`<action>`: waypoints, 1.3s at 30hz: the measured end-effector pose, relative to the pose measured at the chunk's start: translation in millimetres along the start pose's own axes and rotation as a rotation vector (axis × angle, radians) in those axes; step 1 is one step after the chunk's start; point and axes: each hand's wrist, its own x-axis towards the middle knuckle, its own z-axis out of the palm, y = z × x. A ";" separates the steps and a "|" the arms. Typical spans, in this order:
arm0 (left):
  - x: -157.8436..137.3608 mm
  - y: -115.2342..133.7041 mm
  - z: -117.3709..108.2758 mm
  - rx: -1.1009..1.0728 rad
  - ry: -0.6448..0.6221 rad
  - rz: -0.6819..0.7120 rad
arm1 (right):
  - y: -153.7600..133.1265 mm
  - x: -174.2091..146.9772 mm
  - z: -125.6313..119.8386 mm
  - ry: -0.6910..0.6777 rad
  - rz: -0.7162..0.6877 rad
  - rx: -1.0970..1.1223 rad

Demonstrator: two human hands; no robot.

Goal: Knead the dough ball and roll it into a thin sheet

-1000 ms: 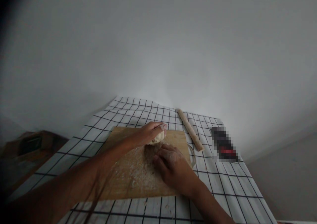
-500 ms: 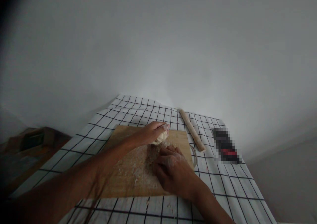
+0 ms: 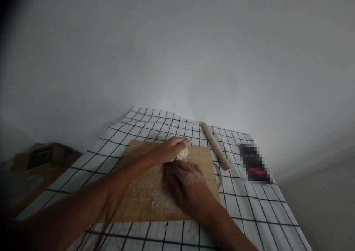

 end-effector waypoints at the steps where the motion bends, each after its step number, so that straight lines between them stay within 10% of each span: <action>1: -0.1 -0.5 0.1 -0.015 -0.001 -0.010 | -0.8 0.0 -1.4 -0.014 -0.010 -0.005; 8: -2.0 1.0 -2.5 -0.090 0.002 -0.072 | 8.6 -6.3 -19.6 0.157 0.064 0.306; 21: 3.5 -2.6 -4.6 -0.072 0.126 -0.045 | 11.8 -3.6 -23.5 0.311 0.113 0.227; 39: 9.7 -12.4 -3.9 -0.156 0.125 -0.066 | 3.5 6.7 -1.0 -0.004 -0.005 0.009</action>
